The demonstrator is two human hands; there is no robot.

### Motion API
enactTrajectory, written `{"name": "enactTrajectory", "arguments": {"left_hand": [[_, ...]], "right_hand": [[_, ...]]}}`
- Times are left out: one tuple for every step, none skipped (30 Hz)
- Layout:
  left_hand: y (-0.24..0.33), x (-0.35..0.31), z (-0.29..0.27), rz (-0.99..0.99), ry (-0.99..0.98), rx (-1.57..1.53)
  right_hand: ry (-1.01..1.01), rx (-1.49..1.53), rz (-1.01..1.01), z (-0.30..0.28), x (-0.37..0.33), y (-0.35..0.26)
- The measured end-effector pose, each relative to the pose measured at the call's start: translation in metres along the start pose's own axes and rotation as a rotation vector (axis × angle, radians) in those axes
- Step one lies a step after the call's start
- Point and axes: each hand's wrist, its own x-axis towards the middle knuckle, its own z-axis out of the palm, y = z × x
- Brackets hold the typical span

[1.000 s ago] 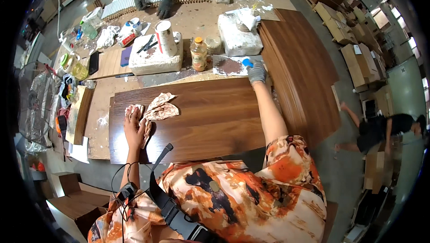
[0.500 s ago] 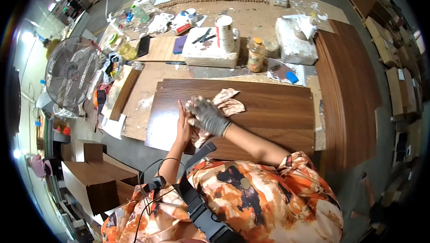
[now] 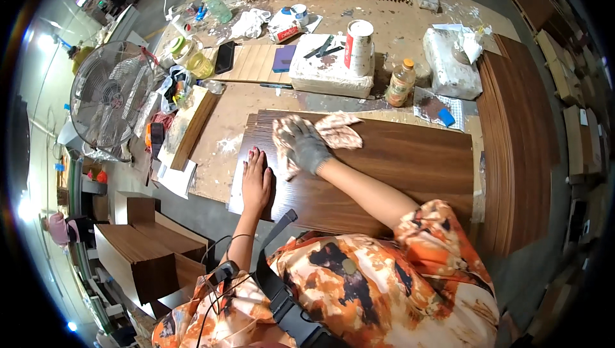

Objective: The person wipes a wooden panel with a cloth, applies liquid from a bottle to the panel, and continues wiping the surface with the cloth.

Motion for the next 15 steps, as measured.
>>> {"name": "enactTrajectory", "arguments": {"left_hand": [[-0.002, -0.003, -0.002, 0.005, 0.009, -0.004], [-0.005, -0.006, -0.003, 0.014, 0.017, -0.009], [-0.004, -0.001, 0.001, 0.026, 0.009, -0.012], [-0.005, -0.002, 0.000, 0.026, 0.012, 0.001], [-0.003, -0.002, 0.000, 0.030, 0.012, 0.015], [-0.001, -0.002, -0.002, 0.016, 0.007, 0.005], [0.000, -0.002, -0.003, 0.000, 0.017, -0.015], [0.001, -0.003, -0.004, -0.009, 0.007, -0.003], [0.003, 0.000, -0.005, -0.010, -0.001, 0.007], [0.007, 0.002, -0.006, 0.005, -0.007, 0.011], [0.011, 0.003, -0.007, 0.021, -0.008, -0.001], [0.006, 0.000, -0.006, 0.020, 0.001, 0.009], [0.004, 0.000, -0.004, 0.032, 0.007, 0.015], [0.003, 0.000, -0.001, 0.030, 0.003, 0.016], [0.002, -0.002, -0.001, 0.029, 0.008, 0.031]], "right_hand": [[-0.013, 0.013, 0.020, 0.004, 0.022, -0.008], [-0.017, 0.035, 0.034, 0.009, 0.044, -0.018], [-0.016, 0.048, 0.087, 0.014, 0.059, -0.016], [0.019, 0.055, 0.092, 0.017, 0.076, -0.021], [0.056, 0.064, 0.102, 0.021, 0.089, -0.023], [0.095, 0.059, 0.125, 0.030, 0.100, -0.023], [0.129, 0.052, 0.142, 0.030, 0.103, -0.025], [0.102, 0.067, 0.167, 0.031, 0.101, -0.025], [0.121, 0.026, 0.207, 0.034, 0.099, -0.019], [0.183, 0.024, 0.264, 0.038, 0.090, -0.010], [0.245, 0.021, 0.320, 0.041, 0.078, 0.002], [0.220, 0.021, 0.349, 0.034, 0.065, 0.009], [0.233, -0.006, 0.386, 0.025, 0.045, 0.021], [0.300, -0.019, 0.411, 0.023, 0.023, 0.039], [0.366, -0.028, 0.421, 0.017, 0.002, 0.055]]}}
